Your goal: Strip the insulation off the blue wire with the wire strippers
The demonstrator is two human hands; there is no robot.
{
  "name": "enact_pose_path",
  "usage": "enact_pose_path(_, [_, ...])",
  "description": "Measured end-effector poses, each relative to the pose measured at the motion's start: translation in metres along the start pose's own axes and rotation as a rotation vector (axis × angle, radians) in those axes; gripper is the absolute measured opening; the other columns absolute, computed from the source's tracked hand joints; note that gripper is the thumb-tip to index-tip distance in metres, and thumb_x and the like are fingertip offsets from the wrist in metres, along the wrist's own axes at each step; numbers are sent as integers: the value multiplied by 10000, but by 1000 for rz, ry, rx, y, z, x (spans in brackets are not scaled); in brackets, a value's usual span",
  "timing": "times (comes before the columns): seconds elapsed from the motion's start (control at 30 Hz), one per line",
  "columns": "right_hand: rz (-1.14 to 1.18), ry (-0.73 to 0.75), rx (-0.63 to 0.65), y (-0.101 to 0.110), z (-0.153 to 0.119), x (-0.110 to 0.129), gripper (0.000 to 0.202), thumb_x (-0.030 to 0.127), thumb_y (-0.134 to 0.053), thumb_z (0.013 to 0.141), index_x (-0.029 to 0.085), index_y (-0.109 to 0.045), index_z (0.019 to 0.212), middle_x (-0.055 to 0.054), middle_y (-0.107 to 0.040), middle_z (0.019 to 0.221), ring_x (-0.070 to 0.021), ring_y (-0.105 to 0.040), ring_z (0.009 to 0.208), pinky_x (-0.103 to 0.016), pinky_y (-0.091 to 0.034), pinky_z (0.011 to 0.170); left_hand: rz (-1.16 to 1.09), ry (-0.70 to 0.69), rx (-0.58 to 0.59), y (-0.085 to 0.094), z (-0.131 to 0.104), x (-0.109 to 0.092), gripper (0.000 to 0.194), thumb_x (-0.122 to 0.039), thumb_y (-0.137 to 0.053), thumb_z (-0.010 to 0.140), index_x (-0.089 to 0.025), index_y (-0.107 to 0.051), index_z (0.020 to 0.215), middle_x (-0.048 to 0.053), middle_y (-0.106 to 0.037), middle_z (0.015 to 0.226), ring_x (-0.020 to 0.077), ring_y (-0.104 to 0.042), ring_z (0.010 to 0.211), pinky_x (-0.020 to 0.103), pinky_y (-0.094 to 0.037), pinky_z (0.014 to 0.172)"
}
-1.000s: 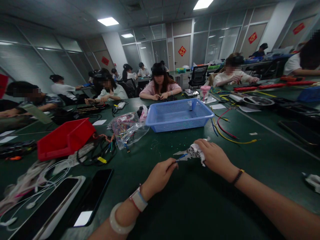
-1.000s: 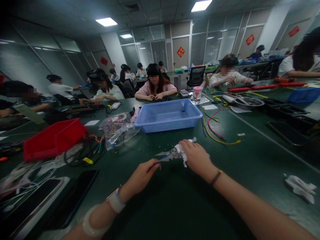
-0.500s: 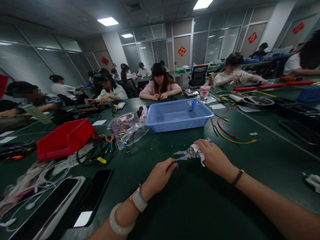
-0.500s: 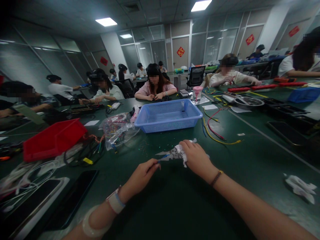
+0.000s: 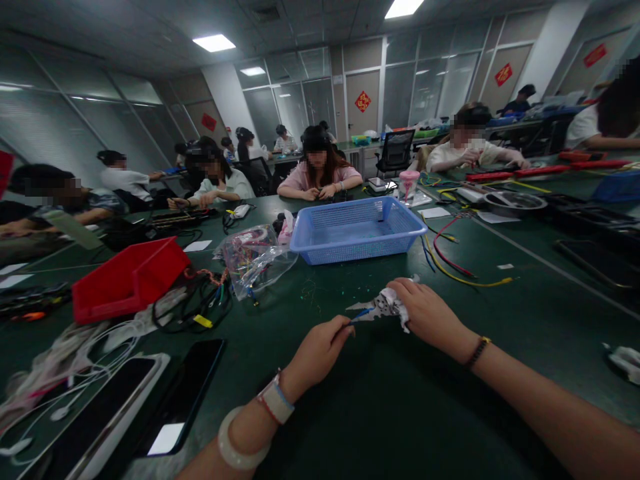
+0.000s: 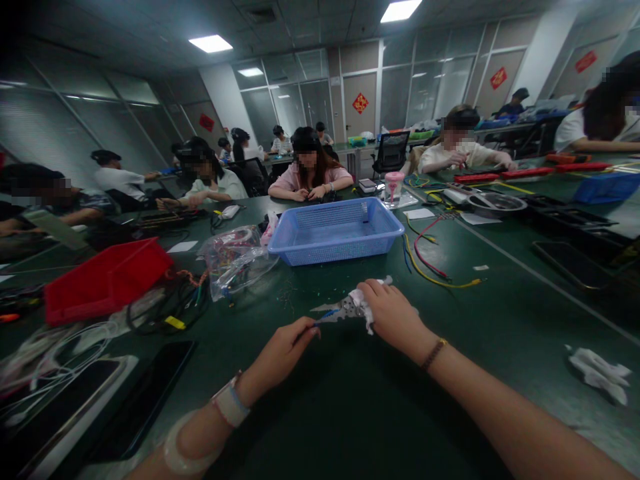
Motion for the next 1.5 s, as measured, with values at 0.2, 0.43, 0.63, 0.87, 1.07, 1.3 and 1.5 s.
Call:
enact_pose_path(0.2, [-23,6,27,0,0,2,434,71,-473,788,140,-508,1215,-128,-565,1224,-236,-568,1022,-398,-448,908,6,-15,5,0,0,-1,227,-284,-377,970,-185,-580,946,25,-642,871,160,-595,751,257,-437,681])
enact_pose_path(0.43, [-140,48,10,8,3,8,334,95,-467,827,135,-555,1147,-129,-623,1136,-244,-598,954,-391,-442,852,24,-7,13,-2,0,1,249,-305,-368,974,-184,-583,943,29,-640,865,168,-590,764,264,-429,663])
enact_pose_path(0.63, [-198,79,-21,11,4,9,404,67,-474,820,121,-521,1218,-136,-603,1198,-236,-586,998,-371,-415,858,19,-19,8,-1,0,-1,242,-292,-366,977,-177,-577,943,24,-631,855,162,-588,757,256,-418,667])
enact_pose_path(0.87, [-319,101,-66,16,5,9,228,106,-485,844,127,-598,1041,-107,-638,983,-216,-587,829,-353,-360,758,26,-3,33,-4,0,-2,251,-302,-369,979,-172,-581,943,21,-626,845,162,-583,745,251,-410,663])
enact_pose_path(1.07, [-307,130,-71,14,6,8,239,108,-489,839,120,-585,1058,-118,-631,1009,-217,-581,854,-342,-363,762,20,-15,40,-5,-1,-2,244,-295,-373,980,-171,-582,957,21,-630,850,164,-589,750,251,-412,665])
enact_pose_path(1.3, [-190,145,-49,7,3,6,428,62,-482,798,118,-497,1222,-134,-582,1220,-227,-575,1021,-346,-415,844,75,-44,34,-7,0,0,203,-253,-407,972,-166,-588,998,23,-638,869,169,-598,769,263,-419,688])
enact_pose_path(1.5, [-235,131,-42,10,4,7,361,83,-478,806,122,-529,1162,-138,-606,1152,-239,-585,988,-366,-431,826,118,-59,21,-7,0,0,203,-275,-420,971,-175,-594,997,27,-650,885,179,-605,789,283,-437,716])
Point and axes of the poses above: each hand's wrist, its own z-axis towards the middle knuckle, its own y-axis out of the back of the hand, x = y × z, the point moved 9 cm from there along z, towards the middle knuckle
